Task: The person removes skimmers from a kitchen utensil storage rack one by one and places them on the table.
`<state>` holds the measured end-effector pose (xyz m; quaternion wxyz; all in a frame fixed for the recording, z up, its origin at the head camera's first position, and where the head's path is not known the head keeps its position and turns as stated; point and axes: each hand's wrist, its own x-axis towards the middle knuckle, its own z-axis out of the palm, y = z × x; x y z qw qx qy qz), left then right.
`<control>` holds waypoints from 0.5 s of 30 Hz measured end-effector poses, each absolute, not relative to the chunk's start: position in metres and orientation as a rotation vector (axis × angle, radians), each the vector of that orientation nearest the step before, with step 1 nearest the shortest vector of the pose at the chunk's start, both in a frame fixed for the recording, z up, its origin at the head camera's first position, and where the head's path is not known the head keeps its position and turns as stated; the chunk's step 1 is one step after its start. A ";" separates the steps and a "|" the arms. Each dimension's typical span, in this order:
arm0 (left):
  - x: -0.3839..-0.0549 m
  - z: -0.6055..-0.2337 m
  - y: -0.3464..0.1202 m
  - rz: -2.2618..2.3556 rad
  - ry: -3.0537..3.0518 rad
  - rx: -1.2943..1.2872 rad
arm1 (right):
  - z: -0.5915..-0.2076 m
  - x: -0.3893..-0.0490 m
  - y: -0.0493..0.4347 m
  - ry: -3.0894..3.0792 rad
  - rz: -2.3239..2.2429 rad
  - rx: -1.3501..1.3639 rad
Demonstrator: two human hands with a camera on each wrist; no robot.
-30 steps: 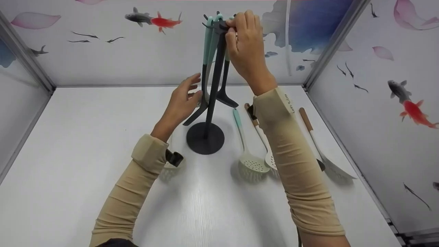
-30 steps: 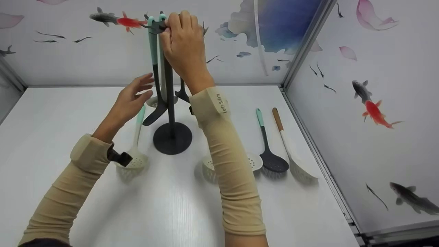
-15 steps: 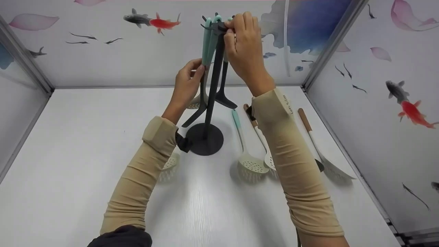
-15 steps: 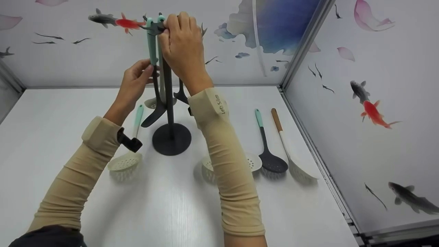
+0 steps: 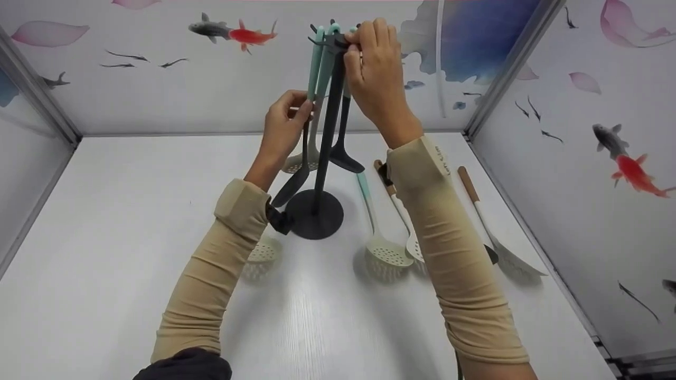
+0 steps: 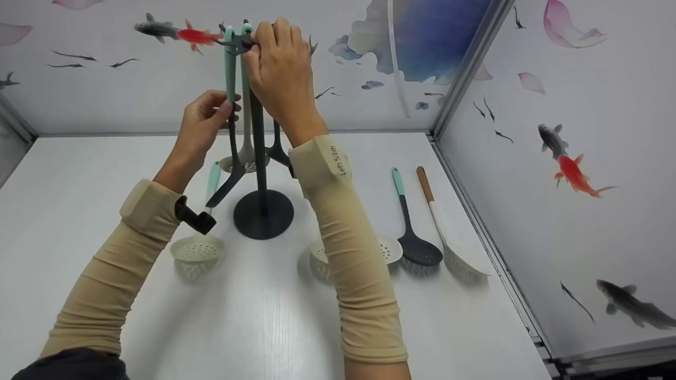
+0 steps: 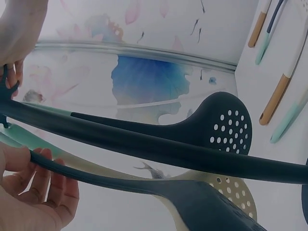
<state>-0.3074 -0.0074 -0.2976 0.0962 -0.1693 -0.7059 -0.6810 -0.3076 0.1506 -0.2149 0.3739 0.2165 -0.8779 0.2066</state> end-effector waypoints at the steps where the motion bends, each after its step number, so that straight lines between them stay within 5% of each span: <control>1: -0.307 -0.297 -0.007 -2.014 -2.089 -0.500 | -0.215 -0.308 0.151 -2.249 0.528 0.556; 15: -0.308 -0.292 -0.013 -2.017 -2.050 -0.439 | -0.215 -0.308 0.151 -2.240 0.526 0.548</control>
